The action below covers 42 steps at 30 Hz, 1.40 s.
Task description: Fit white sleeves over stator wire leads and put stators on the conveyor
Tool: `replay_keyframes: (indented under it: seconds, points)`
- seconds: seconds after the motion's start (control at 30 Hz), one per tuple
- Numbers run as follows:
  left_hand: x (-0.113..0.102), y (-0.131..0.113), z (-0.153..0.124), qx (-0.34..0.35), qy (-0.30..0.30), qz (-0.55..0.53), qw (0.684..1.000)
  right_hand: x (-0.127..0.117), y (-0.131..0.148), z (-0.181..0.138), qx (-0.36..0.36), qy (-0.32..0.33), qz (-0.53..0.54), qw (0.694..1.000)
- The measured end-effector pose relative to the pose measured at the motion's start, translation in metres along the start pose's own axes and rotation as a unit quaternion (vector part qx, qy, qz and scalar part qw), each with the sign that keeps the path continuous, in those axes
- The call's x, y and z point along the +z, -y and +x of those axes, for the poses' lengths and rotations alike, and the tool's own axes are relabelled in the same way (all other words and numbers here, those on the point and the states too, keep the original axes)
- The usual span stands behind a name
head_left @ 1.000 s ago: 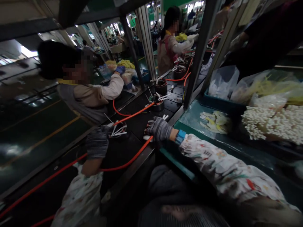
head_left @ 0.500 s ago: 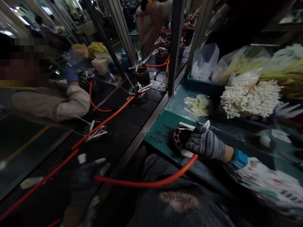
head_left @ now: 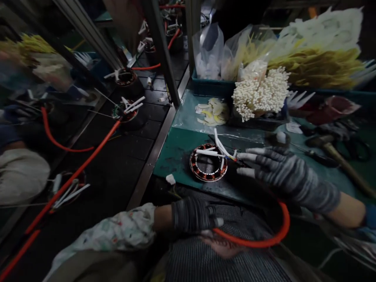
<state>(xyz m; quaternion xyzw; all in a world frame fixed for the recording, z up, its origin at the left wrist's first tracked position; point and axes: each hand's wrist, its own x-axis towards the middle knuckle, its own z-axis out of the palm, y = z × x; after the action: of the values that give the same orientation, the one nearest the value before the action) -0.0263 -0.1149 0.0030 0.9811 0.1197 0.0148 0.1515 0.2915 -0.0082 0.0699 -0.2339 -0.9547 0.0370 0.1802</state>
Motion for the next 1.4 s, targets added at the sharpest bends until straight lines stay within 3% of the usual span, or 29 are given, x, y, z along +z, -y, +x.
replay_keyframes:
  seconds: [0.07,0.17,0.27,0.33,0.43,0.53,0.6,0.67,0.77,0.87,0.97,1.1,1.27,1.33,1.4]
  points:
    - [-0.025,0.014,-0.003,0.068,-0.021,0.006,0.997,0.001,0.013,0.014,-0.016,-0.006,-0.026,1.000]
    - [-0.073,0.060,-0.021,0.040,-0.126,0.134,0.982,0.013,0.037,0.035,-0.030,-0.001,-0.060,0.998]
    - [-0.103,0.110,-0.034,0.009,-0.146,0.266,0.953,0.030,0.047,0.050,-0.026,-0.007,-0.080,0.996]
    - [-0.105,0.129,-0.037,0.021,-0.144,0.317,0.937,0.038,0.044,0.058,-0.023,-0.004,-0.079,0.997]
    - [-0.093,0.133,-0.039,0.043,-0.129,0.325,0.936,0.042,0.035,0.064,-0.059,-0.007,-0.063,0.996]
    - [-0.083,0.126,-0.042,0.037,-0.124,0.298,0.946,0.049,0.036,0.057,-0.085,-0.081,-0.053,0.992]
    - [-0.086,0.124,-0.042,0.029,-0.122,0.281,0.951,0.061,0.046,0.043,-0.013,-0.142,-0.048,0.989]
    - [-0.095,0.122,-0.039,0.026,-0.135,0.256,0.957,0.079,0.065,0.026,0.139,-0.211,-0.015,0.967]
    - [-0.115,0.118,-0.026,0.015,-0.146,0.188,0.971,0.105,0.101,0.005,0.366,-0.304,0.148,0.867]
    - [-0.126,0.113,-0.001,0.007,-0.157,0.126,0.979,0.119,0.133,-0.001,0.405,-0.241,0.379,0.797]
    - [-0.124,0.108,0.033,-0.007,-0.151,0.112,0.982,0.114,0.144,-0.002,0.387,-0.211,0.433,0.786]
    - [-0.117,0.106,0.074,-0.056,-0.095,0.074,0.991,0.076,0.121,-0.021,0.412,-0.251,0.365,0.796]
    - [-0.121,0.118,0.093,-0.100,-0.071,-0.080,0.989,0.015,0.043,-0.037,0.333,-0.231,0.063,0.912]
    - [-0.121,0.126,0.093,-0.128,-0.091,-0.214,0.964,0.014,0.008,-0.029,0.304,-0.221,0.013,0.927]
    - [-0.119,0.133,0.093,-0.185,-0.138,-0.322,0.918,0.029,-0.019,-0.017,0.292,-0.237,-0.016,0.926]
